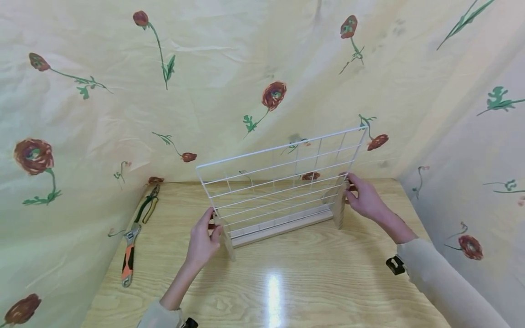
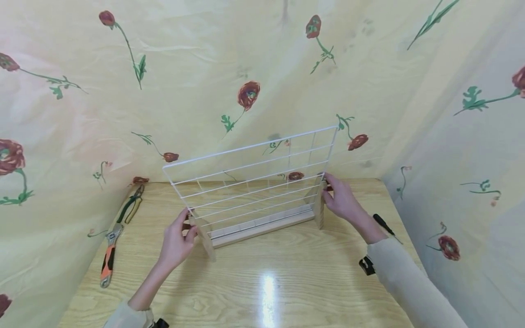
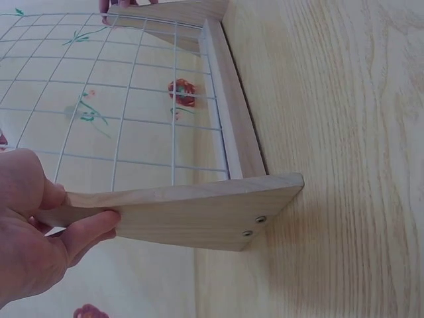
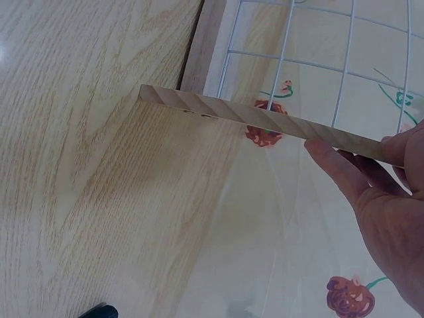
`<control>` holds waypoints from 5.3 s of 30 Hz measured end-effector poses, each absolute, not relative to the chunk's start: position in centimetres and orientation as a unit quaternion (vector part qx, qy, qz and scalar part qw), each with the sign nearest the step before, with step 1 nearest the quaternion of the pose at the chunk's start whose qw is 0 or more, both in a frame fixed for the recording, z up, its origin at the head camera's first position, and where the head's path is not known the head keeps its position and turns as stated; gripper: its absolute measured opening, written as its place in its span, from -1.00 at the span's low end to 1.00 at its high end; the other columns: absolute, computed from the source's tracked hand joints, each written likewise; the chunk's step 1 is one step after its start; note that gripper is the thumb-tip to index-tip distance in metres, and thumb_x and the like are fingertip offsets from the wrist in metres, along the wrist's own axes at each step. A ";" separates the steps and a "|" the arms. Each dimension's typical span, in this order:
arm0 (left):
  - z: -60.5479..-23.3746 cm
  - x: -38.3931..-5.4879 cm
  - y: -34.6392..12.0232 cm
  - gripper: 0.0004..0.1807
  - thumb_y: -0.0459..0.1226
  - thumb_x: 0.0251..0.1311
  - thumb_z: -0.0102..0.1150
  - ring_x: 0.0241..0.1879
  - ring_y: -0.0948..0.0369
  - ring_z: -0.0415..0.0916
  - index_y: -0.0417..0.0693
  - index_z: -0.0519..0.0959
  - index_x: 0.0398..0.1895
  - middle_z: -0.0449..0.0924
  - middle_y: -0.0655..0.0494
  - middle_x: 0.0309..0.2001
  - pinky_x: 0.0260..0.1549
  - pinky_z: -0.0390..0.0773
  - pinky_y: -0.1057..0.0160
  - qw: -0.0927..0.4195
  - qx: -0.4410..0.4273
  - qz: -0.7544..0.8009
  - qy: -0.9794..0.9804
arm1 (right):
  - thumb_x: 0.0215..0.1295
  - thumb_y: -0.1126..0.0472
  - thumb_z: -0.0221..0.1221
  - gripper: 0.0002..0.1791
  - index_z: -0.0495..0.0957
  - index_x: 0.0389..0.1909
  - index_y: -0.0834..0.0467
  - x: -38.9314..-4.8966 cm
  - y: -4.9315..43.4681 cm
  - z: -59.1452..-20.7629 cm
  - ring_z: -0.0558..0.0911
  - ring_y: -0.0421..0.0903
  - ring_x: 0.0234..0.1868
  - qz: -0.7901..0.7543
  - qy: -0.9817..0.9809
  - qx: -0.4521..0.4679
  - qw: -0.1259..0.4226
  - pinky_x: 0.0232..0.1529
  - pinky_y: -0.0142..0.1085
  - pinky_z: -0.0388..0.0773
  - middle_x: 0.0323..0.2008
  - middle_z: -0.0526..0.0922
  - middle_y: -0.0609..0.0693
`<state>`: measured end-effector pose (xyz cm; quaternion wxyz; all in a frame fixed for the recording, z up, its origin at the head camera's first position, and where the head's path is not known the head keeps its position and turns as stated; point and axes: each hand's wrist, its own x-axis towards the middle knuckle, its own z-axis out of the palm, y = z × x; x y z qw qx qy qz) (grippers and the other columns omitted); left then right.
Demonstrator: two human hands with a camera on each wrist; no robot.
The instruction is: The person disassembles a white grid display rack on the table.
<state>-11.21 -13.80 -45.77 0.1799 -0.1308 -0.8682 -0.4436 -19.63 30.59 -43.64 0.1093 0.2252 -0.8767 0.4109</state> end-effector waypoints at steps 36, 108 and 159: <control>-46.4 -9.4 -14.4 -0.37 -0.73 -0.02 0.31 -0.34 -0.12 0.66 -0.56 0.40 0.21 0.54 -0.45 -0.01 -0.49 0.72 0.20 0.223 -0.126 -0.440 -0.861 | 0.11 0.69 0.12 -0.43 0.37 0.20 0.42 -19.0 29.4 -44.2 0.66 0.39 -0.26 0.377 -0.877 0.251 0.161 -0.58 -0.55 0.56 -0.20 0.62 0.43; -46.6 -6.7 -17.2 -0.38 -0.79 -0.12 0.31 -0.40 -0.05 0.64 -0.39 0.52 0.12 0.62 -0.29 -0.15 -0.51 0.65 0.44 0.241 -0.103 -0.440 -0.859 | 0.17 0.71 0.09 -0.36 0.20 0.31 0.56 -17.1 25.7 -44.2 0.58 0.45 -0.06 0.436 -0.861 0.241 0.102 -0.25 -0.03 0.69 -0.03 0.52 0.55; -47.9 -6.9 -17.5 -0.34 -0.78 -0.13 0.34 -0.36 -0.14 0.66 -0.56 0.45 0.17 0.60 -0.34 -0.16 -0.51 0.71 0.22 0.279 -0.106 -0.411 -0.861 | -0.48 0.03 0.69 0.65 -0.28 0.58 0.09 -16.4 8.0 -45.8 0.18 0.36 0.33 0.265 -0.817 0.181 0.478 0.06 0.17 0.50 0.53 -0.50 0.23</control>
